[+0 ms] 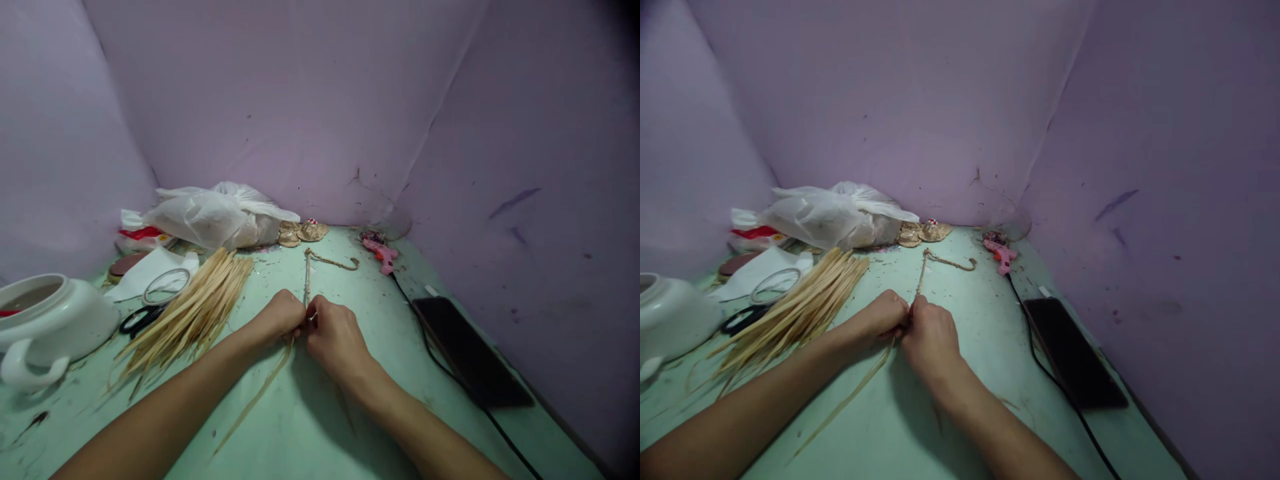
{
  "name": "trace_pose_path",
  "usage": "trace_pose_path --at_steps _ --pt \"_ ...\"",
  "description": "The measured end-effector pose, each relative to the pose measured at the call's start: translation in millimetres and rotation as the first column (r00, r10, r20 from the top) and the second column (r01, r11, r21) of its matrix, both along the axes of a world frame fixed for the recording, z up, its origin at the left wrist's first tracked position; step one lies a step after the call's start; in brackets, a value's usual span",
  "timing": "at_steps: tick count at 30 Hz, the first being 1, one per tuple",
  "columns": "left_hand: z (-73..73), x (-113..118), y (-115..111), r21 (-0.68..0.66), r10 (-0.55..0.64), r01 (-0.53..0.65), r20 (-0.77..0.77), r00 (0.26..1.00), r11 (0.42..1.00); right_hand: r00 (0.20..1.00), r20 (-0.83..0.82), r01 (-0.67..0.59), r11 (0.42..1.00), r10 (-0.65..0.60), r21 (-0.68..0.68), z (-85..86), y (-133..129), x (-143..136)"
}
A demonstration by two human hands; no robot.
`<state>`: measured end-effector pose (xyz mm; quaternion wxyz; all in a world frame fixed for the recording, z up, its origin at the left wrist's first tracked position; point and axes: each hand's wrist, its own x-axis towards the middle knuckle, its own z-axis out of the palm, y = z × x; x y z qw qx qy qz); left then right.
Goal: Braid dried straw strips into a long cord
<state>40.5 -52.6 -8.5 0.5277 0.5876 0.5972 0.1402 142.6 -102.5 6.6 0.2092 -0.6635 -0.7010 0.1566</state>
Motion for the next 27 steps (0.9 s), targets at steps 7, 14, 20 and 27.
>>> trace_pose_path --at_steps 7,14,20,27 --pt "15.2 -6.0 -1.7 -0.006 -0.154 0.154 -0.004 0.988 0.988 0.952 -0.304 -0.079 0.984 0.028 -0.157 6.1 -11.7 -4.5" --pt "14.2 -16.2 1.8 0.07 -0.299 0.293 0.096 0.95 0.954 0.608 -0.72 -0.198 0.814 -0.335 -0.546 33.6 -2.5 12.9" --pt "4.6 -14.3 3.2 0.08 -0.141 0.131 0.127 0.982 0.988 0.643 -0.695 -0.204 0.802 -0.323 -0.562 36.7 9.5 22.0" --pt "11.7 -19.0 8.5 -0.051 -0.073 0.091 0.289 0.955 0.995 0.581 -0.736 -0.137 0.85 -0.347 -0.509 9.6 27.3 30.9"
